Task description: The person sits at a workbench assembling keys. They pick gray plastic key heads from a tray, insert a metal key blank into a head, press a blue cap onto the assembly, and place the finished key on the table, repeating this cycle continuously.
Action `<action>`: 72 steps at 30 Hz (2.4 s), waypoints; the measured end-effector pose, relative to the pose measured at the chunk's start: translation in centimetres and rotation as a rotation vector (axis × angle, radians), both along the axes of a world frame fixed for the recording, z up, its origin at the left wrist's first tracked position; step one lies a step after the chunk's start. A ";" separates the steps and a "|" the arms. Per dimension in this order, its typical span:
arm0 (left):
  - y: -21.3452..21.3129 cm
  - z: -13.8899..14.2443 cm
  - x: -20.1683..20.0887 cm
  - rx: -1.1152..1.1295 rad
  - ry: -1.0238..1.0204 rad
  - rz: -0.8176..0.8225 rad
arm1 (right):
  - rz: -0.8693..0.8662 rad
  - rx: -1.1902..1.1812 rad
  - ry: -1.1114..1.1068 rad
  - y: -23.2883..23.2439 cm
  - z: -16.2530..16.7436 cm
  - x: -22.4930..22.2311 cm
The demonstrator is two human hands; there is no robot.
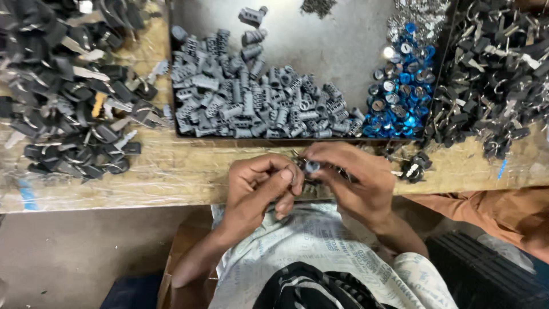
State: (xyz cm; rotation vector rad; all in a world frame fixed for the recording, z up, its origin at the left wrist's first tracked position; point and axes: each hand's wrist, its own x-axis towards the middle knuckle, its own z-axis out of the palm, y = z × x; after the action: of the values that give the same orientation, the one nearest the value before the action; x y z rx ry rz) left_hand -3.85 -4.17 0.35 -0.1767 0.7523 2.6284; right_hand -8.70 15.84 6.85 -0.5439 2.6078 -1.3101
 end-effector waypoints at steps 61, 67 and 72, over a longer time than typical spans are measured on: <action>2.3 3.3 0.9 -1.380 0.962 0.295 | -0.134 -0.270 0.408 0.9 -3.3 4.1; 2.8 2.3 1.3 -1.474 1.065 0.559 | -0.018 -0.236 0.399 0.4 -3.5 4.5; 1.9 2.7 2.0 -0.970 0.538 0.387 | 0.048 -0.200 0.752 -1.7 -4.1 4.0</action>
State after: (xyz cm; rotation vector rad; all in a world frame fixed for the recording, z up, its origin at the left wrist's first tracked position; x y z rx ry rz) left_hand -1.88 -2.26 3.04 0.1525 2.3323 2.3960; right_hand -4.68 14.17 2.76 -1.3498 2.9874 -1.5910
